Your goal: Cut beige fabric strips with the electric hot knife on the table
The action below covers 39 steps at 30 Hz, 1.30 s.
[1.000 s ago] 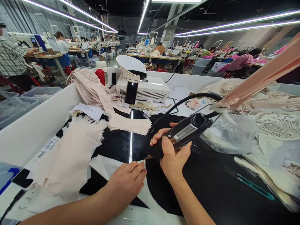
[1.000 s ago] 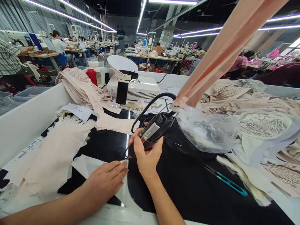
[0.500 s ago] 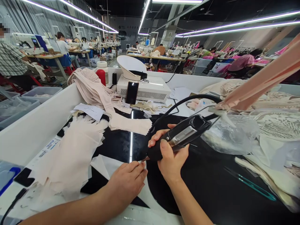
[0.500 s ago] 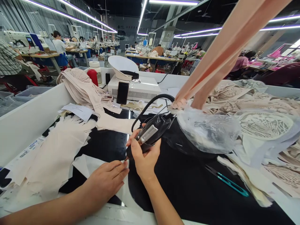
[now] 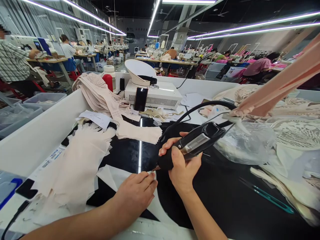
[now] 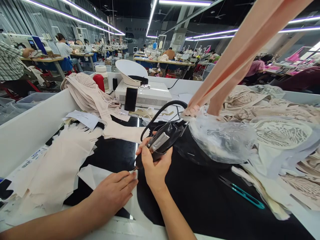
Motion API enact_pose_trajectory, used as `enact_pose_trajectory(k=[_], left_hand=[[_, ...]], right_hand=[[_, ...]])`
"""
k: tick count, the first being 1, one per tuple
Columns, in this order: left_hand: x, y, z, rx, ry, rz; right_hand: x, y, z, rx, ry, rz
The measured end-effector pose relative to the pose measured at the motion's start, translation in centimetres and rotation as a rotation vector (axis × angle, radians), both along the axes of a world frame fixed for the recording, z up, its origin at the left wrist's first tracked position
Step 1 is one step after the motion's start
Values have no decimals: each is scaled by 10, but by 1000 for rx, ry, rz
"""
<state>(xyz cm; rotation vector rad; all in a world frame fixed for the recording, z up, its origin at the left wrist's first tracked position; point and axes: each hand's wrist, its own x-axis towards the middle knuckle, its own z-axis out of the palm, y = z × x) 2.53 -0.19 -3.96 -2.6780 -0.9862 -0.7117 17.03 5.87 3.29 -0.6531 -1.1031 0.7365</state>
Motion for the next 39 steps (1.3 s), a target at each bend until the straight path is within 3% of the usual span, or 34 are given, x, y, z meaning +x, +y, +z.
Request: enact_pose_trajectory(k=[9, 18, 24, 29, 32, 39], left_hand=[[-4, 3, 1, -83, 33, -39], [-16, 10, 18, -286, 13, -30], [-26, 23, 22, -133, -11, 50], [-12, 7, 34, -141, -117, -208], [-3, -4, 32, -142, -116, -325], [-2, -5, 25, -203, -21, -321]], right_hand=[[9, -2, 11, 0, 21, -37], [23, -22, 19, -34, 39, -61], [32, -42, 22, -47, 34, -66], [40, -58, 21, -61, 37, -83], [43, -64, 19, -67, 34, -85], [41, -69, 14, -65, 21, -65]])
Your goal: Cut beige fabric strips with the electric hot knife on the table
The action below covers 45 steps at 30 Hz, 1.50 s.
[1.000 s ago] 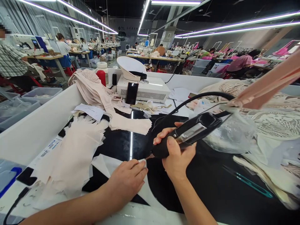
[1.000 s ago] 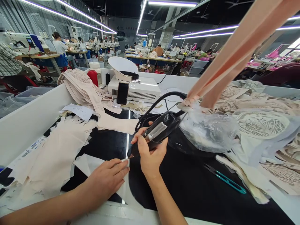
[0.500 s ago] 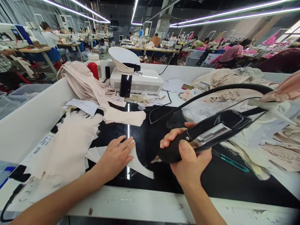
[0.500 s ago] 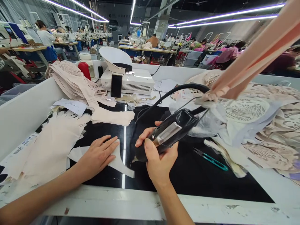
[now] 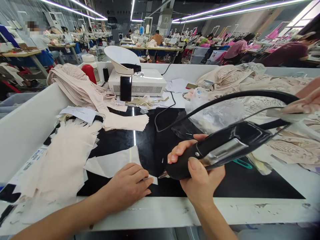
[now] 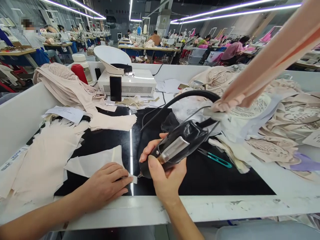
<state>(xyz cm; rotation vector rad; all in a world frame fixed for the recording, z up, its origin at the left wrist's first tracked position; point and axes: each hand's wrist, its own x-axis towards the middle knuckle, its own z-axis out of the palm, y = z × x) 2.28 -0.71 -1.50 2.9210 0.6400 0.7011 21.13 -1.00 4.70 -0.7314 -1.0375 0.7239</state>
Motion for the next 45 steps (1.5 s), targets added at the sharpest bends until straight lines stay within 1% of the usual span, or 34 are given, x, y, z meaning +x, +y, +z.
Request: enact_pose_trajectory(k=[9, 16, 19, 22, 27, 32, 38, 45], left_hand=[[-2, 1, -3, -6, -7, 1], [-3, -1, -1, -24, -21, -5], [-3, -1, -1, -15, -29, -4], [-3, 0, 0, -17, -23, -3], [-2, 1, 1, -14, -32, 2], [-2, -1, 0, -12, -29, 6], [-3, 2, 1, -56, -33, 1], [-3, 2, -1, -41, -35, 1]], right_hand=[[-2, -1, -3, 15, -4, 18], [-2, -2, -7, 2, -24, 31], [-3, -1, -8, -2, -37, 2], [-4, -1, -7, -22, -26, -19], [-5, -9, -4, -3, 24, 19], [-5, -14, -6, -11, 0, 35], [-5, -13, -7, -4, -23, 46], [-5, -11, -3, -2, 18, 3]])
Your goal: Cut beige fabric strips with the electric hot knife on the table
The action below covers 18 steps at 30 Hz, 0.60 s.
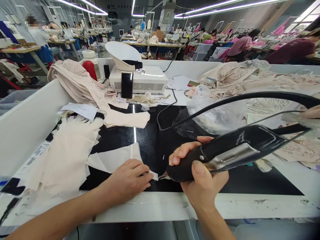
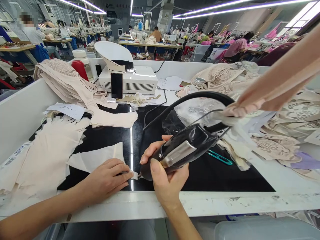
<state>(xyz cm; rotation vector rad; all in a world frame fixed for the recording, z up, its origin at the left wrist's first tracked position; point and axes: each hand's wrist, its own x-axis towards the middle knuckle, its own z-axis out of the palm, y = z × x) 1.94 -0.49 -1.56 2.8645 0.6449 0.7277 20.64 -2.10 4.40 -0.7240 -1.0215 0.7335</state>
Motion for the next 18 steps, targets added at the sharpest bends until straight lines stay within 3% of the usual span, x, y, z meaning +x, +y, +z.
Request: enact_pose_trajectory(k=[18], left_hand=[[-6, 10, 2, -108, -78, -41]], right_hand=[[6, -3, -1, -26, -47, -1]])
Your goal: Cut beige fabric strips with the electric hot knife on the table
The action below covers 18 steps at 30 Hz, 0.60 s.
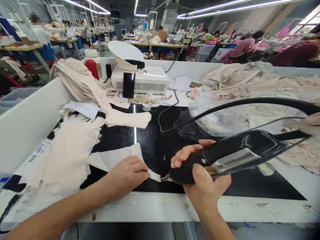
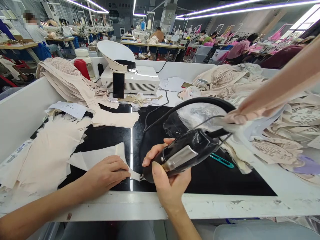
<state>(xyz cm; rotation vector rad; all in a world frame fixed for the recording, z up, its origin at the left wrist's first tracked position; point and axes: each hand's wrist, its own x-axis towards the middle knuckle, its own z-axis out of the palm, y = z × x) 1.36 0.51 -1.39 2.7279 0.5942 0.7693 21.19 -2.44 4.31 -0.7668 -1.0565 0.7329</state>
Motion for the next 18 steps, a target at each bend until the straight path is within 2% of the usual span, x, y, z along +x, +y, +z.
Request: enact_pose_trajectory(k=[9, 18], left_hand=[[-2, 4, -1, -77, -35, 29], [1, 4, -2, -56, -94, 29]], right_hand=[[-1, 1, 10, -31, 20, -45], [-13, 14, 16, -19, 99, -53]])
